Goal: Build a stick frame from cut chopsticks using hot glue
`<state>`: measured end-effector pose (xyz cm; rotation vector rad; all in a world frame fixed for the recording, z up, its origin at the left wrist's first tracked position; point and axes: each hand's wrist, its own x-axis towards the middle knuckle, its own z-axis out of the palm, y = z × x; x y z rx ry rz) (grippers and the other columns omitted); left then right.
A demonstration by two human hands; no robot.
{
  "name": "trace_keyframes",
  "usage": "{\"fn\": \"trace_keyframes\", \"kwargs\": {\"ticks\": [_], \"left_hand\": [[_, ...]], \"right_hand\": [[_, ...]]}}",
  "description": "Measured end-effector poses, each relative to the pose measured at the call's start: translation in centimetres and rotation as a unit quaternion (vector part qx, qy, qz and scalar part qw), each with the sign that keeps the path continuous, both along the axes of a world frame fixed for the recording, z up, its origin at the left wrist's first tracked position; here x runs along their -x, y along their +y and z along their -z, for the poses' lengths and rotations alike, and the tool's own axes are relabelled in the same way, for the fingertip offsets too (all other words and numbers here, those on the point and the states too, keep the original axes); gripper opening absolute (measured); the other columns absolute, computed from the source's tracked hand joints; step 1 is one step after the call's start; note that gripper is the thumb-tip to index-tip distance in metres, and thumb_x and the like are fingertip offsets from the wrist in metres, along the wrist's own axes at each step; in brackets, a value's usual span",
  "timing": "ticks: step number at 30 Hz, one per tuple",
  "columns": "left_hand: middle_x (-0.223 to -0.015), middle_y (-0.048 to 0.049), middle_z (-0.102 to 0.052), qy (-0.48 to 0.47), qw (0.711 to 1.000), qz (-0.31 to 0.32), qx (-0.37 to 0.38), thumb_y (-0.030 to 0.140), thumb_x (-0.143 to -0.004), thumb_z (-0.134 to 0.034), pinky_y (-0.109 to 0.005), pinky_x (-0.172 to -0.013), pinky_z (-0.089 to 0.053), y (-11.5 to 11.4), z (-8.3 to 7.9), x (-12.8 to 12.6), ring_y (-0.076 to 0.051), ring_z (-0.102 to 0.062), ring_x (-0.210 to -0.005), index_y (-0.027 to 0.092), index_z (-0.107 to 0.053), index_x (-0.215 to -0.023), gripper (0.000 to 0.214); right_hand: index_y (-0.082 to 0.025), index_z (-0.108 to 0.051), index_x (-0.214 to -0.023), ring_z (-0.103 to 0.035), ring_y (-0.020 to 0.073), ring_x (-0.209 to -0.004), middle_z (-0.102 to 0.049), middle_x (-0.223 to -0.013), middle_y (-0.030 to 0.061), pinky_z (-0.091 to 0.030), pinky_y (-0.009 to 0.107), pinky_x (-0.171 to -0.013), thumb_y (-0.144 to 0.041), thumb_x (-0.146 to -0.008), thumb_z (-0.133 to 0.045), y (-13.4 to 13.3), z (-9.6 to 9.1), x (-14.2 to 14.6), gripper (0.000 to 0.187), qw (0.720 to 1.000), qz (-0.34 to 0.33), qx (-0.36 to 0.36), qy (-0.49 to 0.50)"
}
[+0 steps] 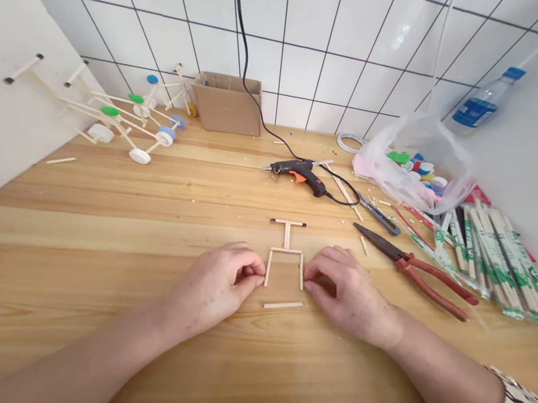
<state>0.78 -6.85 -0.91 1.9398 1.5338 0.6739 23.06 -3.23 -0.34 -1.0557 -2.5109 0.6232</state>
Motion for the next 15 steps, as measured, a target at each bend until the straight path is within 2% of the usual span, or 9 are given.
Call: {"fn": "trace_keyframes", "kwargs": {"ticks": [4,7,11,13,15], "left_hand": [[-0.068,0.0011,-0.058,-0.006,1.000,0.002,0.002,0.015,-0.075,-0.054,-0.023,-0.055,-0.041,0.0,-0.1,0.0,-0.012,-0.053,-0.060,0.019,-0.061,-0.066,0.012],[-0.067,0.0012,-0.058,-0.014,1.000,0.000,0.006,0.015,-0.076,-0.054,-0.023,-0.055,-0.041,0.1,-0.3,0.1,-0.012,-0.052,-0.059,0.019,-0.061,-0.066,0.013],[-0.067,0.0013,-0.060,-0.023,1.000,-0.005,0.013,0.015,-0.076,-0.053,-0.022,-0.055,-0.041,0.1,-0.6,0.1,-0.011,-0.051,-0.056,0.019,-0.062,-0.066,0.014],[-0.066,0.0013,-0.060,-0.026,1.000,-0.008,0.016,0.015,-0.076,-0.053,-0.022,-0.055,-0.041,0.2,-0.7,0.1,-0.011,-0.051,-0.055,0.019,-0.063,-0.066,0.014],[-0.066,0.0013,-0.061,-0.030,0.999,-0.009,0.016,0.016,-0.076,-0.053,-0.022,-0.055,-0.042,0.2,-0.8,0.1,-0.011,-0.051,-0.055,0.019,-0.063,-0.066,0.014]], "right_hand": [[-0.018,-0.057,-0.075,-0.055,0.0183,-0.078,-0.060,-0.077,0.0028,-0.039,0.033,-0.074,-0.006,-0.076,-0.057,0.1,-0.4,0.0,0.012,1.000,-0.002,-0.018,0.003],[-0.019,-0.057,-0.071,-0.056,0.0181,-0.072,-0.061,-0.073,0.0032,-0.040,0.032,-0.070,-0.008,-0.076,-0.056,0.7,-1.3,-0.4,0.012,0.998,0.021,-0.065,0.013],[-0.020,-0.056,-0.065,-0.057,0.0194,-0.068,-0.061,-0.067,0.0036,-0.040,0.031,-0.065,-0.011,-0.075,-0.054,2.4,-2.8,-2.3,0.014,0.983,0.120,-0.138,-0.030],[-0.020,-0.057,-0.064,-0.057,0.0191,-0.064,-0.061,-0.065,0.0031,-0.038,0.030,-0.060,-0.013,-0.075,-0.054,3.2,-3.2,-3.4,0.013,0.968,0.185,-0.130,-0.108],[-0.020,-0.058,-0.066,-0.057,0.0192,-0.061,-0.063,-0.064,0.0032,-0.036,0.029,-0.056,-0.018,-0.078,-0.053,3.9,-3.3,-4.3,0.013,0.945,0.240,-0.088,-0.203]]}}
